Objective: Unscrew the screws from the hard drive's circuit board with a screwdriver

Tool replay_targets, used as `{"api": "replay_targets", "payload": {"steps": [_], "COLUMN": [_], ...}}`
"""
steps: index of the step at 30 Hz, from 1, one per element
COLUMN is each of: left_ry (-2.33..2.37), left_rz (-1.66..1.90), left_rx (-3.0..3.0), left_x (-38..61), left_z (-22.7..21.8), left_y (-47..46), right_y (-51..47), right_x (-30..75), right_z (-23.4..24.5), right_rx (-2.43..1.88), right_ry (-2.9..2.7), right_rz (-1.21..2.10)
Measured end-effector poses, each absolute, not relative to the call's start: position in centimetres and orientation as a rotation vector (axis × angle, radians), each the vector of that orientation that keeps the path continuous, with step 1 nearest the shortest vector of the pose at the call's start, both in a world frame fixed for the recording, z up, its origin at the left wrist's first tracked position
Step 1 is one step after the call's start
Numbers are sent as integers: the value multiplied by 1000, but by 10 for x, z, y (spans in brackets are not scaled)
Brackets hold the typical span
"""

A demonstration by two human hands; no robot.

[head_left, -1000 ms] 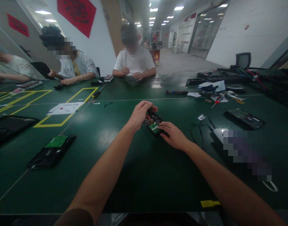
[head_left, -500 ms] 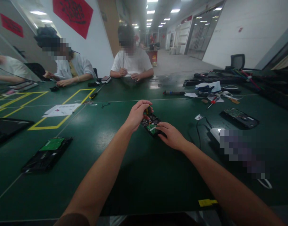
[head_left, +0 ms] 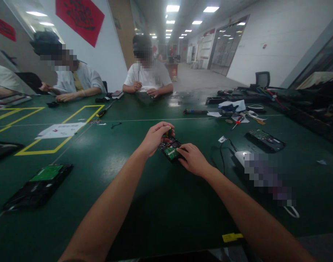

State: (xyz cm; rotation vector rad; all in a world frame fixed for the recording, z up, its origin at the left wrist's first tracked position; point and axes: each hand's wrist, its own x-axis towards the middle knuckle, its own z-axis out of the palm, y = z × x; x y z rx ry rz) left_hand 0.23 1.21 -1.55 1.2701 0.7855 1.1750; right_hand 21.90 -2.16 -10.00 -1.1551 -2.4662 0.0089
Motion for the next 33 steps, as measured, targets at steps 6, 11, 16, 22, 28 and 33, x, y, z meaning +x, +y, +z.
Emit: {"api": "replay_targets", "payload": {"steps": [6, 11, 16, 22, 28, 33], "left_ry": [772, 770, 755, 747, 750, 758], "left_rz": [1171, 1177, 1189, 1189, 1190, 1206], "left_rx": [1285, 1273, 1269, 1263, 1240, 1240], "left_x": [1, 1, 0, 0, 1, 2], "left_z": [-17, -17, -17, -18, -19, -21], "left_y": [14, 14, 15, 16, 16, 17], "right_y": [-22, -22, -21, -22, -23, -23], "right_x": [219, 219, 218, 215, 215, 216], "right_z": [-99, -98, -97, -95, -96, -96], "right_rx": [-1197, -1187, -1150, -1139, -1145, -1146], "right_ry": [-2472, -2485, -2494, -2512, -2507, -2506], "right_rz": [-26, -18, -31, -16, 0, 1]}}
